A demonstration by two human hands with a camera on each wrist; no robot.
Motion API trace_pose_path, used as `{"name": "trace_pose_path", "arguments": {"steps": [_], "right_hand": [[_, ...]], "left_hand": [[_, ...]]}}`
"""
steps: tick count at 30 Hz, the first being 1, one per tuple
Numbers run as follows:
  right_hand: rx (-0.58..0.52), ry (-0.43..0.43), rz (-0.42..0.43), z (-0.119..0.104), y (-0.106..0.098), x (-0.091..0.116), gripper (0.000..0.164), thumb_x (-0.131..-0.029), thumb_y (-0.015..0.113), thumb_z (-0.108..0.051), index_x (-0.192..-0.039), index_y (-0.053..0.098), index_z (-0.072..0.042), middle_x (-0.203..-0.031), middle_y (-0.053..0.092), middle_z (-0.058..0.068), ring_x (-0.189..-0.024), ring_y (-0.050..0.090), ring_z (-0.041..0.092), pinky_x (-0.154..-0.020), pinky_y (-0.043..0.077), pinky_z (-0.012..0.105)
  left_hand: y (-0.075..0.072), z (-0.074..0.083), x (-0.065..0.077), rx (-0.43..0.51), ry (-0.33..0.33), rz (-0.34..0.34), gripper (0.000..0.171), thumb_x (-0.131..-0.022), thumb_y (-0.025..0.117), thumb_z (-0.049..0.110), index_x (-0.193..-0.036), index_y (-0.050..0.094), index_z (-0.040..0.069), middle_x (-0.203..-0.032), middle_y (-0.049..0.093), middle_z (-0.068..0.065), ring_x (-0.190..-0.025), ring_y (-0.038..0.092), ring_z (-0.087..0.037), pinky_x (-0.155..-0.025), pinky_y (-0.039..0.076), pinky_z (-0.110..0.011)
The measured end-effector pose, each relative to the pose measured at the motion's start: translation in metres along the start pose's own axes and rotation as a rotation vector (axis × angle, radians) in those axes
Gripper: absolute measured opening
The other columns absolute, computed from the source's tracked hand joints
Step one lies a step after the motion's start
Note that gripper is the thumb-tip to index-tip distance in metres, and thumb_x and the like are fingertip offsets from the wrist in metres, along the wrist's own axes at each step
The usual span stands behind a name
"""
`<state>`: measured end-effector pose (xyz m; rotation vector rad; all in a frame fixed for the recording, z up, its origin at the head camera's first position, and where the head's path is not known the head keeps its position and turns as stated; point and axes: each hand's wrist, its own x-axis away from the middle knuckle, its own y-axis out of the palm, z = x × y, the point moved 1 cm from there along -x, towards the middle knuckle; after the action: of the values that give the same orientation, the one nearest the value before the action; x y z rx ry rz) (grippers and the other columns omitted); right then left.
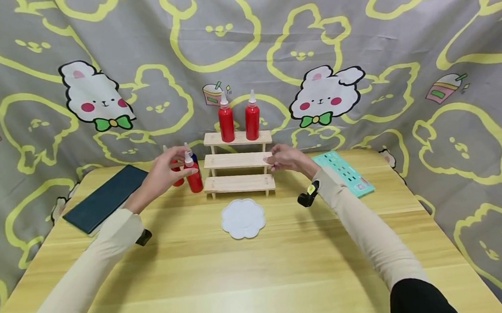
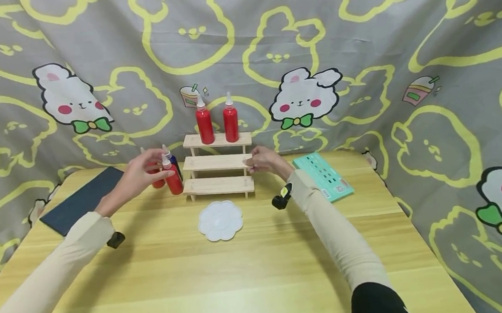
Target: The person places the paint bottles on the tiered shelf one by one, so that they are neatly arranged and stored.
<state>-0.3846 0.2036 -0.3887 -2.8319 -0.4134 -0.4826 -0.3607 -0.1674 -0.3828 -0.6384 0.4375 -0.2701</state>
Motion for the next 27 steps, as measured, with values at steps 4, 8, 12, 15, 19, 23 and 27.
{"name": "trace_pose_path", "arguments": {"steps": [4, 8, 12, 15, 19, 23, 27], "right_hand": [[0.006, 0.0, 0.007, 0.0, -0.004, 0.002, 0.023, -0.105, 0.059, -0.001, -0.114, 0.038, 0.0, -0.09, 0.057, 0.009, -0.073, 0.066, 0.014, -0.071, 0.059, 0.02], [0.023, 0.001, 0.008, 0.0, -0.003, 0.004, 0.023, -0.105, 0.06, -0.002, -0.112, 0.038, -0.001, -0.089, 0.057, 0.008, -0.073, 0.066, 0.014, -0.072, 0.059, 0.021], [0.028, 0.002, 0.008, -0.002, 0.0, 0.002, 0.022, -0.105, 0.059, -0.002, -0.111, 0.038, -0.001, -0.09, 0.057, 0.009, -0.072, 0.065, 0.013, -0.076, 0.06, 0.023], [0.032, 0.002, 0.008, -0.002, 0.0, 0.001, 0.022, -0.105, 0.059, -0.002, -0.11, 0.038, -0.002, -0.092, 0.057, 0.01, -0.071, 0.065, 0.013, -0.082, 0.06, 0.026], [0.022, 0.013, 0.01, -0.003, 0.0, 0.002, 0.022, -0.105, 0.059, -0.001, -0.111, 0.038, -0.002, -0.094, 0.057, 0.01, -0.072, 0.065, 0.013, -0.078, 0.06, 0.024], [-0.004, 0.021, 0.017, -0.003, -0.001, 0.002, 0.023, -0.104, 0.059, 0.0, -0.114, 0.038, -0.001, -0.092, 0.058, 0.01, -0.07, 0.065, 0.013, -0.07, 0.059, 0.019], [-0.026, 0.026, 0.029, -0.001, 0.0, 0.003, 0.026, -0.104, 0.06, 0.0, -0.117, 0.038, 0.0, -0.093, 0.057, 0.01, -0.07, 0.066, 0.013, -0.071, 0.059, 0.019]], "left_hand": [[0.004, -0.001, -0.004, 0.012, -0.006, -0.017, 0.057, -0.092, 0.082, 0.01, -0.139, 0.055, -0.005, -0.129, 0.062, -0.025, -0.117, 0.062, -0.041, -0.103, 0.053, -0.058], [0.007, -0.003, -0.001, -0.018, -0.038, -0.02, 0.047, -0.093, 0.081, 0.011, -0.132, 0.06, -0.003, -0.127, 0.066, -0.022, -0.114, 0.064, -0.037, -0.086, 0.061, -0.041], [0.013, -0.011, 0.003, -0.017, -0.06, -0.008, 0.044, -0.092, 0.082, 0.01, -0.129, 0.063, -0.004, -0.125, 0.068, -0.023, -0.112, 0.066, -0.038, -0.084, 0.06, -0.04], [0.019, -0.019, 0.005, 0.022, -0.093, -0.021, 0.049, -0.092, 0.082, 0.013, -0.132, 0.06, -0.005, -0.128, 0.067, -0.025, -0.116, 0.067, -0.041, -0.098, 0.057, -0.051], [0.025, -0.026, 0.008, 0.071, -0.142, -0.038, 0.056, -0.092, 0.083, 0.015, -0.137, 0.056, -0.004, -0.133, 0.065, -0.026, -0.118, 0.067, -0.042, -0.104, 0.053, -0.056], [0.027, -0.027, 0.011, 0.108, -0.153, -0.038, 0.056, -0.092, 0.082, 0.014, -0.137, 0.056, -0.006, -0.135, 0.063, -0.027, -0.12, 0.065, -0.044, -0.104, 0.053, -0.057], [0.028, -0.029, 0.014, 0.133, -0.187, -0.041, 0.055, -0.095, 0.081, 0.019, -0.138, 0.056, -0.005, -0.139, 0.061, -0.026, -0.125, 0.063, -0.043, -0.102, 0.056, -0.048]]}}
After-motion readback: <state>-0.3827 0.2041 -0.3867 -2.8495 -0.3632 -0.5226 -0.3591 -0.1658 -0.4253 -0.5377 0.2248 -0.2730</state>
